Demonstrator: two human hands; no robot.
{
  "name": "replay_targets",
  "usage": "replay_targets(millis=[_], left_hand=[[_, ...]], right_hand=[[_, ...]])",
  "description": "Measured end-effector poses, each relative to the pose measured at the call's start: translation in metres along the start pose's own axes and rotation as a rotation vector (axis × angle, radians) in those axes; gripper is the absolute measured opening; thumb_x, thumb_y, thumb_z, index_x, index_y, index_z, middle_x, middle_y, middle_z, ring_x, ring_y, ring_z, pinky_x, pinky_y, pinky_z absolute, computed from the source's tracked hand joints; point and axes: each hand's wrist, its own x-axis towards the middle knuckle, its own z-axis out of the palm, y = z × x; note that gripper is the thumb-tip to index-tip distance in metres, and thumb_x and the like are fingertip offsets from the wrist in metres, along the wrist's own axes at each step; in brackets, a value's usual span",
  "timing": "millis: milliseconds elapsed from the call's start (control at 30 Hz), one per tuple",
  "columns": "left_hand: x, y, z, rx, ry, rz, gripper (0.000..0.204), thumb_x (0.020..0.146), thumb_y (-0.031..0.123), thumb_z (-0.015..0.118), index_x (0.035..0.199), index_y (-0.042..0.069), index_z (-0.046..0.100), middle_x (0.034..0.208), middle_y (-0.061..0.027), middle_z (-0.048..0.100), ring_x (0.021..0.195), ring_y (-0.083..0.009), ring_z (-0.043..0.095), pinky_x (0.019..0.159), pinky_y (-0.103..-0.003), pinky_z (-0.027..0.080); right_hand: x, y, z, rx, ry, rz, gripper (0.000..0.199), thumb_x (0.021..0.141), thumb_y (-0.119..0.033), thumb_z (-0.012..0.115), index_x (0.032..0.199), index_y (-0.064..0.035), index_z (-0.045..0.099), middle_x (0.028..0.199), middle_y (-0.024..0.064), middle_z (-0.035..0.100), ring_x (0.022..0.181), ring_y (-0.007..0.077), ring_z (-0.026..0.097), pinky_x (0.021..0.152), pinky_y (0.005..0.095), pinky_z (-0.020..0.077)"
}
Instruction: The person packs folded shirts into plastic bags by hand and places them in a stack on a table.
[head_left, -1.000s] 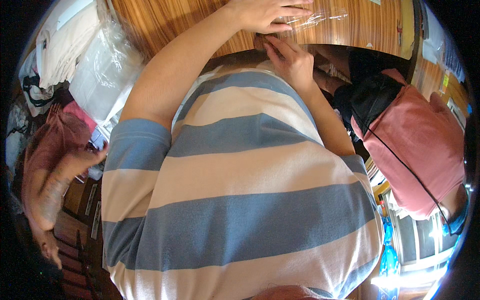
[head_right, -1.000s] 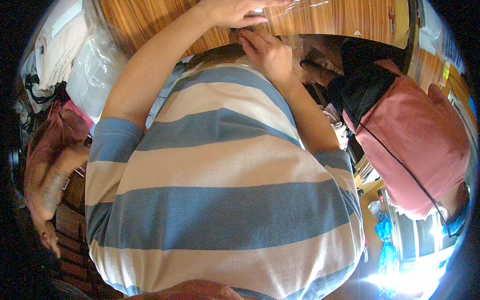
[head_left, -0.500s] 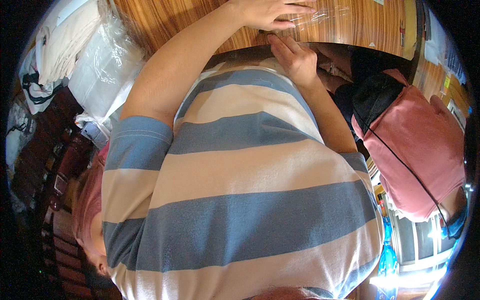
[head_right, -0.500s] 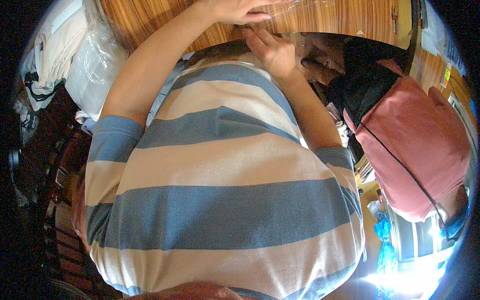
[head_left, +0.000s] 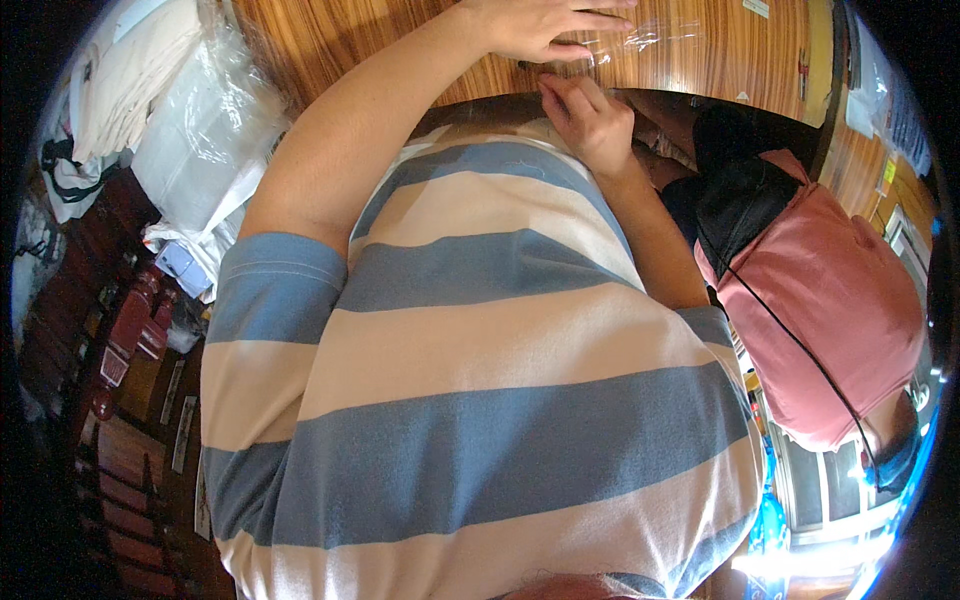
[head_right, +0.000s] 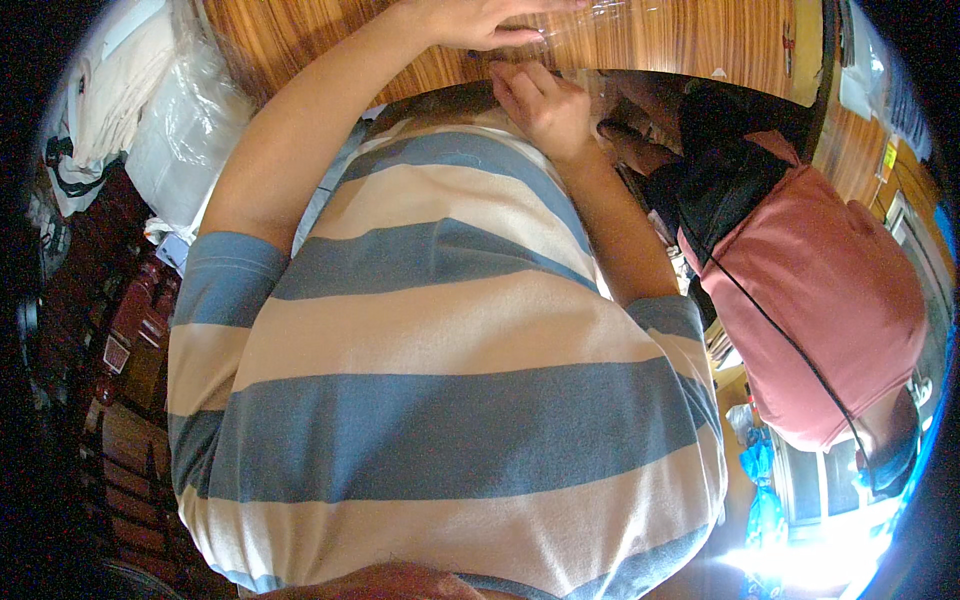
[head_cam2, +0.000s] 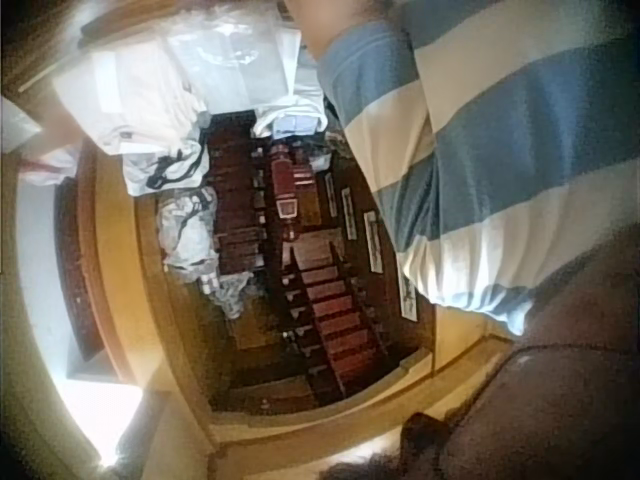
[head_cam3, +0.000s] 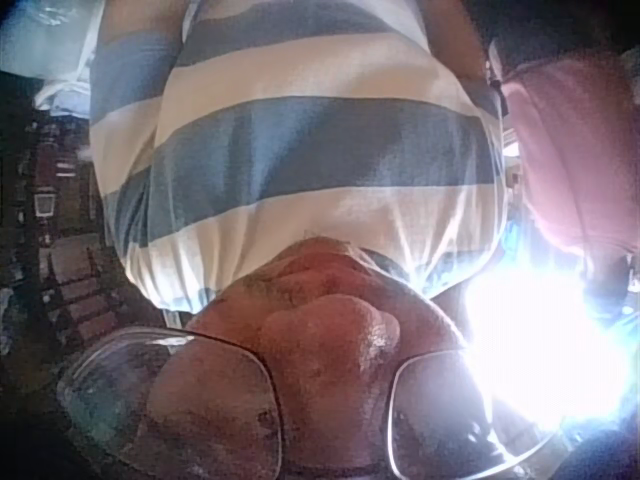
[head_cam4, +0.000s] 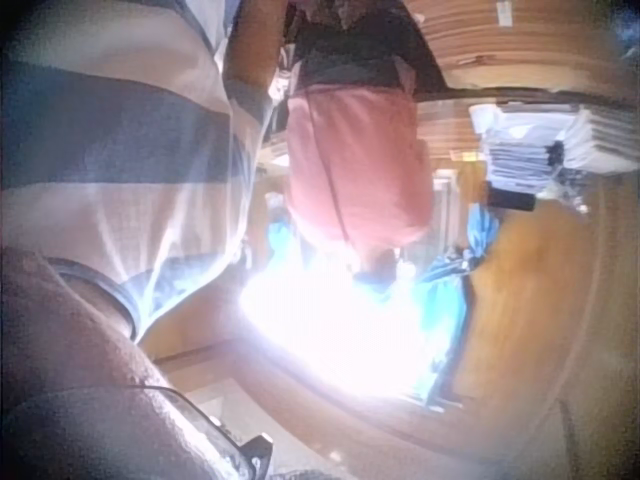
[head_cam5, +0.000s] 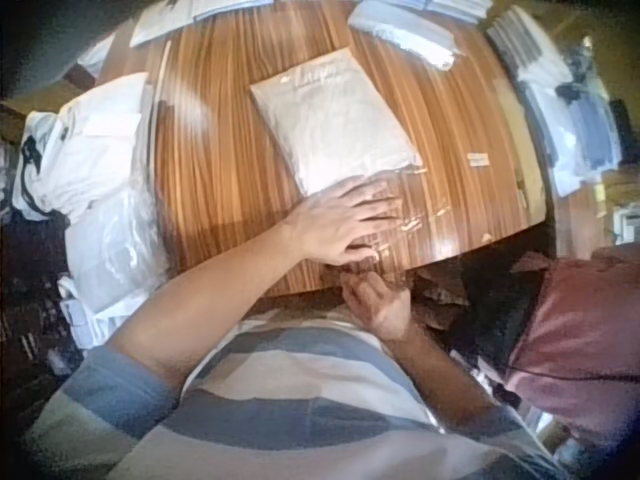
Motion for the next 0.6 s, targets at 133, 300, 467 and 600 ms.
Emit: replay_targets(millis=[133, 300, 467, 600], left_hand=[[0.002, -0.001, 0.003, 0.063, -0.026, 0.014, 0.066, 0.101, 0.054, 0.051, 0.16, 0.025, 0.042, 0.168, -0.0032, 0.037, 0.159, -0.0264, 0.022, 0.131, -0.048, 0.009], [-0.001, 0.003, -0.002, 0.025, -0.001, -0.006, 0.064, 0.103, 0.053, 0.047, 0.16, 0.024, 0.042, 0.168, -0.0028, 0.037, 0.159, -0.0263, 0.021, 0.131, -0.048, 0.009], [0.002, 0.003, 0.0, 0.024, 0.037, 0.012, 0.061, 0.104, 0.051, 0.047, 0.156, 0.021, 0.048, 0.166, -0.0053, 0.041, 0.157, -0.0283, 0.027, 0.129, -0.05, 0.014], [-0.004, 0.009, -0.01, 0.108, 0.088, 0.083, 0.065, 0.104, 0.053, 0.046, 0.152, 0.009, 0.052, 0.161, -0.0131, 0.045, 0.155, -0.0314, 0.032, 0.127, -0.052, 0.017]], right_hand=[[-0.004, 0.002, -0.013, 0.237, 0.087, 0.267, 0.022, 0.082, -0.011, 0.088, 0.094, -0.0071, 0.07, 0.09, 0.0074, 0.071, 0.076, 0.0221, 0.071, 0.065, 0.0302, 0.0585], [-0.078, 0.051, -0.045, 0.353, -0.041, 0.646, 0.019, 0.084, -0.014, 0.087, 0.094, -0.0034, 0.074, 0.091, 0.0111, 0.076, 0.08, 0.0186, 0.074, 0.07, 0.032, 0.0594], [-0.107, 0.078, -0.082, 0.293, -0.098, 0.764, 0.009, 0.09, -0.01, 0.081, 0.095, -0.0033, 0.076, 0.091, 0.012, 0.078, 0.078, 0.019, 0.075, 0.07, 0.0315, 0.0587], [-0.074, 0.109, -0.107, 0.225, -0.036, 0.585, 0.007, 0.094, -0.008, 0.076, 0.093, -0.0026, 0.073, 0.091, 0.0118, 0.076, 0.076, 0.0225, 0.074, 0.069, 0.0331, 0.0579]])
